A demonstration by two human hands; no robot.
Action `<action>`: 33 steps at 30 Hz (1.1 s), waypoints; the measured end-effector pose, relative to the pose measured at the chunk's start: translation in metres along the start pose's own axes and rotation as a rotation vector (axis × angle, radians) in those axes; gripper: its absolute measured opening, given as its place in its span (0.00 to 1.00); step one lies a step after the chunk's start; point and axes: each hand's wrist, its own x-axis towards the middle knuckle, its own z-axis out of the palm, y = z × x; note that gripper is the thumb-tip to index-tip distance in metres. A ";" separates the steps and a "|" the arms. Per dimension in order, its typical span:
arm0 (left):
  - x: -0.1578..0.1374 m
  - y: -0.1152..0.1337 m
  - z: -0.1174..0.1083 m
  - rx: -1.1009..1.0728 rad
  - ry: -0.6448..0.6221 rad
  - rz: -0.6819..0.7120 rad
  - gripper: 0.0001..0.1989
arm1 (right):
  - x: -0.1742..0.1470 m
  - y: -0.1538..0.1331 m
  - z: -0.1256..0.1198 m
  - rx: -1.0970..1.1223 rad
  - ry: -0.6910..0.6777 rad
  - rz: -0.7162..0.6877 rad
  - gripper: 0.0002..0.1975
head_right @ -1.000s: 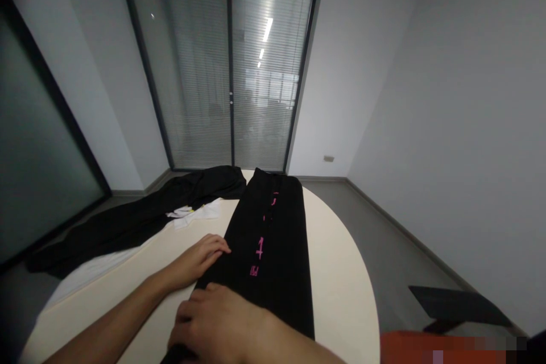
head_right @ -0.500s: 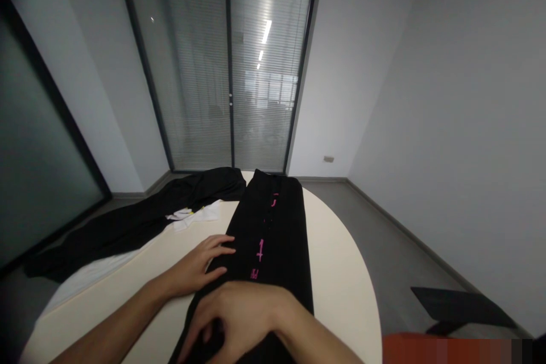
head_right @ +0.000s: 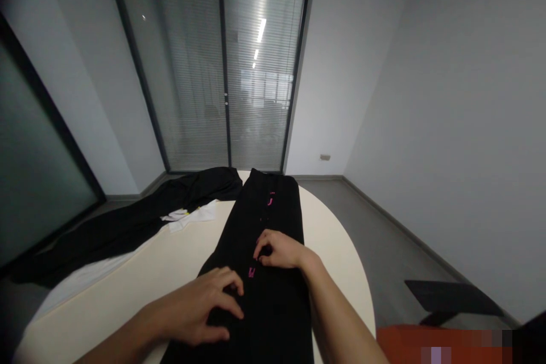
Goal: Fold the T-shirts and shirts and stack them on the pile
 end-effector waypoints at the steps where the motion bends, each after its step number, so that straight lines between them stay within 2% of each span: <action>1: 0.001 0.002 0.002 -0.002 -0.008 0.008 0.14 | -0.001 -0.002 0.000 0.014 -0.033 -0.013 0.15; 5: 0.003 0.007 0.002 -0.009 -0.036 0.037 0.05 | -0.001 -0.016 0.003 0.050 -0.168 -0.054 0.15; 7: 0.003 0.011 0.001 0.001 -0.025 0.044 0.07 | -0.001 -0.020 0.005 0.057 -0.215 -0.036 0.13; 10: 0.003 0.016 0.005 0.004 -0.044 0.094 0.18 | -0.001 -0.021 0.005 0.075 -0.231 -0.011 0.12; 12: 0.004 0.017 0.011 0.010 -0.088 0.145 0.21 | -0.002 -0.019 0.003 0.081 -0.178 -0.014 0.13; 17: 0.010 0.018 0.023 0.072 -0.099 0.258 0.08 | -0.004 -0.003 -0.005 0.033 0.031 0.005 0.13; 20: 0.014 0.022 0.024 0.065 -0.052 0.310 0.07 | -0.005 0.008 -0.007 0.021 0.082 0.009 0.13; 24: 0.016 0.027 0.032 0.105 -0.032 0.351 0.08 | -0.005 0.014 -0.007 -0.004 0.100 0.044 0.14; 27: 0.018 0.022 0.047 0.169 -0.012 0.398 0.09 | -0.005 0.012 -0.005 -0.031 0.086 0.054 0.15; 31: 0.022 0.013 0.069 0.108 -0.012 0.390 0.05 | -0.004 0.008 -0.003 -0.055 0.073 0.046 0.10; 33: 0.022 0.014 0.072 0.060 -0.036 0.359 0.06 | -0.003 0.009 -0.002 -0.062 0.076 0.031 0.07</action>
